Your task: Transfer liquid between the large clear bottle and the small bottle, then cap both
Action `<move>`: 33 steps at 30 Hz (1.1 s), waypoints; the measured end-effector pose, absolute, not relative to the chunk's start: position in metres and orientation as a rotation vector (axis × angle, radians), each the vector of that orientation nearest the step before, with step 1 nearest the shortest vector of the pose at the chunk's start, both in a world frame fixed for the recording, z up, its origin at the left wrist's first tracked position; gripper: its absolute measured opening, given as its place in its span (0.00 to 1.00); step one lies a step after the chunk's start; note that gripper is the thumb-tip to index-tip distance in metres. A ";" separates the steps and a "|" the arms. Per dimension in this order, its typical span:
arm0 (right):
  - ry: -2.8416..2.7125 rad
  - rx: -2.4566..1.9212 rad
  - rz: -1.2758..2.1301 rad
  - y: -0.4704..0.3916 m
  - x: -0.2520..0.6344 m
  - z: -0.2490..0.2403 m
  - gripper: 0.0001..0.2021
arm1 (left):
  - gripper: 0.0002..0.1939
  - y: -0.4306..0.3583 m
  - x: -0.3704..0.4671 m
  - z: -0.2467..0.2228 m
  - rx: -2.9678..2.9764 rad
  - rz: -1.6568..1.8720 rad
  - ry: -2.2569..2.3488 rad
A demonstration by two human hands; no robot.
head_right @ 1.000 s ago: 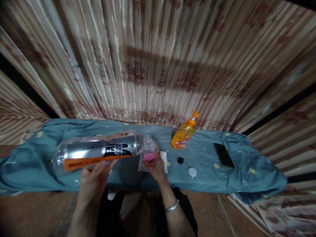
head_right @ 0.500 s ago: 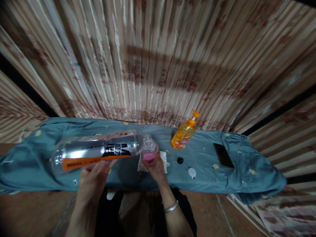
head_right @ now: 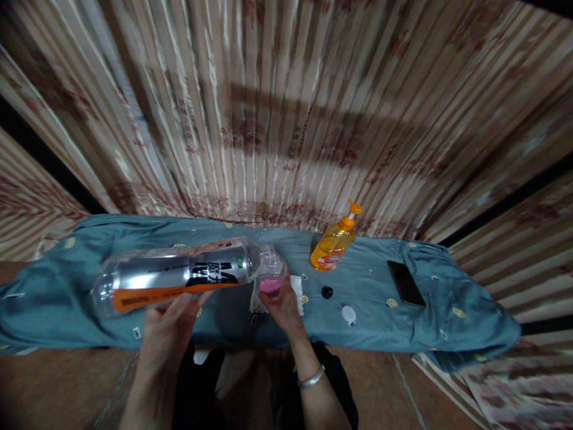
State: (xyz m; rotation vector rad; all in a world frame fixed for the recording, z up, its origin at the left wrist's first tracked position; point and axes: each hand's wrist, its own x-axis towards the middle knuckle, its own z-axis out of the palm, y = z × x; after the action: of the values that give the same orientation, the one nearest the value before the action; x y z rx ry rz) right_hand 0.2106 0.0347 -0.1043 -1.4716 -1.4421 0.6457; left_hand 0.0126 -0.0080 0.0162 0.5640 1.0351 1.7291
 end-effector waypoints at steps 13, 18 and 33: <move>-1.422 -1.475 0.646 0.035 0.210 -0.102 0.41 | 0.18 -0.007 0.011 0.015 0.506 1.783 0.993; -1.416 -1.518 0.640 0.034 0.212 -0.105 0.40 | 0.18 -0.008 0.012 0.015 0.528 1.750 1.016; -1.473 -1.460 0.706 0.035 0.215 -0.101 0.35 | 0.20 -0.009 0.011 0.017 0.528 1.720 1.042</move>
State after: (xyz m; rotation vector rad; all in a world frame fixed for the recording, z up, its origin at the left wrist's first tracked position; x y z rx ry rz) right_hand 0.2153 0.0351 -0.1008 -1.4603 -1.4726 0.7064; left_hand 0.0108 -0.0093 0.0172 0.5283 1.0424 1.7200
